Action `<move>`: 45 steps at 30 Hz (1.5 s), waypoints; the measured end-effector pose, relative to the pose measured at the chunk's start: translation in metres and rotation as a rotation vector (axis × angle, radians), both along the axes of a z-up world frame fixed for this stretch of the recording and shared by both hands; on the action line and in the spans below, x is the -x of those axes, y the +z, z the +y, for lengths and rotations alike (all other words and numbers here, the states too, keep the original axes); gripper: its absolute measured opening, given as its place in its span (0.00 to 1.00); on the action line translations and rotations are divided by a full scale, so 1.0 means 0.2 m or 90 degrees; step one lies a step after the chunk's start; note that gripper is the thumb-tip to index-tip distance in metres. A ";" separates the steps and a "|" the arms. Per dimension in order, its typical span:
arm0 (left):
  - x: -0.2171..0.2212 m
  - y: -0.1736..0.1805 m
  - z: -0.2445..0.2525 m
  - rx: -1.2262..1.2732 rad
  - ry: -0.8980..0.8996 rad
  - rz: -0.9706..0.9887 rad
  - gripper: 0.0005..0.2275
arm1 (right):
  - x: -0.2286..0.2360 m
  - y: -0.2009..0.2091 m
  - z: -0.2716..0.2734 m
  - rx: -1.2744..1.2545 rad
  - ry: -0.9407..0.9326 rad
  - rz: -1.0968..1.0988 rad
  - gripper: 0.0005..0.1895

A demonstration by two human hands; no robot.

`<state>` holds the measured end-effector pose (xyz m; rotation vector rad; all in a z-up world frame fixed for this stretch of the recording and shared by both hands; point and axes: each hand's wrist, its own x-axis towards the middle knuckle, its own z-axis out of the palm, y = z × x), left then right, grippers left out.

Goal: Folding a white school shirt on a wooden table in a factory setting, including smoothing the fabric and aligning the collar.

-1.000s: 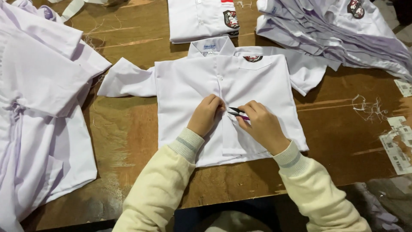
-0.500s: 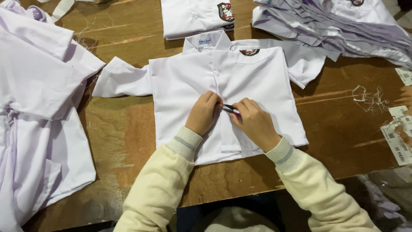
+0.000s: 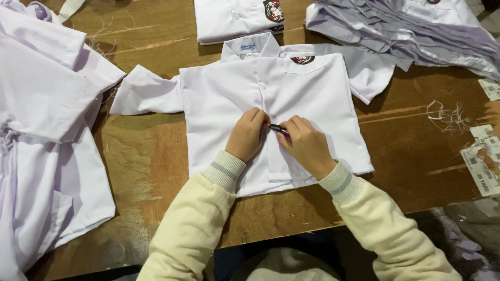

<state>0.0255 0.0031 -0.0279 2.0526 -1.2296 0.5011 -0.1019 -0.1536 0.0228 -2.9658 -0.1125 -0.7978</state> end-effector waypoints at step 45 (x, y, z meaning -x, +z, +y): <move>0.04 0.11 0.04 0.173 -0.031 0.266 0.04 | 0.03 0.08 -0.09 -0.273 0.021 0.027 0.10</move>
